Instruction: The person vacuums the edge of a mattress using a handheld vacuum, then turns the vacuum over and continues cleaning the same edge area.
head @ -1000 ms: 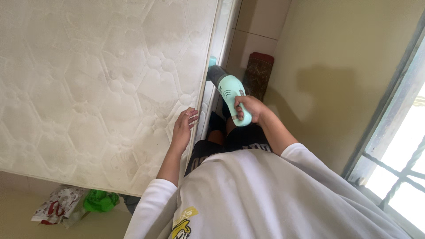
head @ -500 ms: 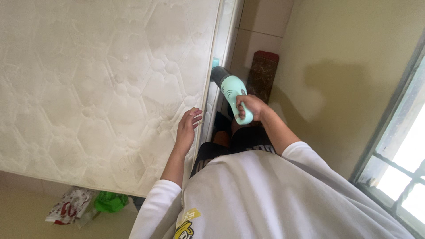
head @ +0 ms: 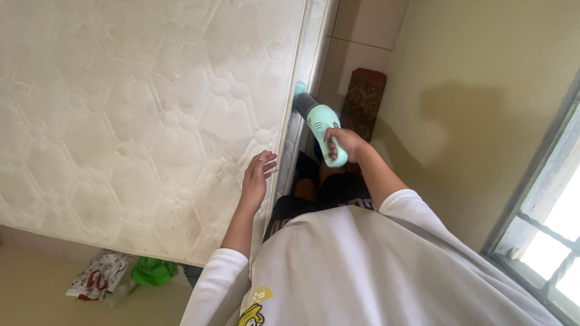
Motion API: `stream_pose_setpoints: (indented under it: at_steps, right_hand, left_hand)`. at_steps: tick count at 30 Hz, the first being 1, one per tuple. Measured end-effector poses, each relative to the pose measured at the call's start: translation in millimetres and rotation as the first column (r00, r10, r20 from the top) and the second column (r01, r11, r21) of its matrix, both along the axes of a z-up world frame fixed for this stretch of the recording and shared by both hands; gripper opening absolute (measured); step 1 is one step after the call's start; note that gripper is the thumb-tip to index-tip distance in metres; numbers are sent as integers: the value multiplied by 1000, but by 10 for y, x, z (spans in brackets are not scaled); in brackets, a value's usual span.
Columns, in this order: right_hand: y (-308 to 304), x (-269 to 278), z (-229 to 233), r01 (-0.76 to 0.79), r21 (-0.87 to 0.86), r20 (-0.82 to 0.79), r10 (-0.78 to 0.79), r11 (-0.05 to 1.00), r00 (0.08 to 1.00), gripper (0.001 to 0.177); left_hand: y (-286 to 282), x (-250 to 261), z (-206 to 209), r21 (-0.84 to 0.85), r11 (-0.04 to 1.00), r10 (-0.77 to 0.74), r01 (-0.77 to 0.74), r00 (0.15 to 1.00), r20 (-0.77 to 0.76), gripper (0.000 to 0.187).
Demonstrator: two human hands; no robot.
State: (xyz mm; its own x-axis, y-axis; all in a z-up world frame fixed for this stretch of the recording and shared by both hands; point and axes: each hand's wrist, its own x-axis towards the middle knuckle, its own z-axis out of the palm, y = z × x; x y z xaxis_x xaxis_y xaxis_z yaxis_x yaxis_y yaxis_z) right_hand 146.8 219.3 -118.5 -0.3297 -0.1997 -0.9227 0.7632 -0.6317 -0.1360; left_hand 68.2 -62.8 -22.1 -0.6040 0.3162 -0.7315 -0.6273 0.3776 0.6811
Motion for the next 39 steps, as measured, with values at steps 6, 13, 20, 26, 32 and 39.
stream_pose_setpoints:
  at_steps: [6, 13, 20, 26, 32, 39]
  right_hand:
    - [50, -25, 35, -168, 362, 41, 164, 917, 986, 21]
    - [-120, -63, 17, -190, 544, 108, 156, 817, 982, 22]
    - [57, 65, 268, -241, 475, 88, 227, 847, 970, 13]
    - [207, 142, 483, -173, 360, 17, 179, 917, 984, 6]
    - [133, -41, 310, -162, 332, 35, 159, 929, 987, 7]
    - [142, 25, 471, -122, 284, 33, 117, 951, 993, 8]
  left_hand:
    - [-10, -20, 52, -29, 1000, 9, -8, 1000, 18, 60]
    - [7, 10, 21, -42, 999, -12, 13, 1000, 17, 62]
    - [37, 27, -9, -46, 998, -34, 35, 999, 25, 61]
    - [48, 40, -57, -40, 999, -33, 34, 999, 26, 62]
    - [87, 35, -31, -47, 999, -21, 22, 1000, 23, 63]
    - [40, 27, 2, -44, 999, -20, 22, 999, 29, 62]
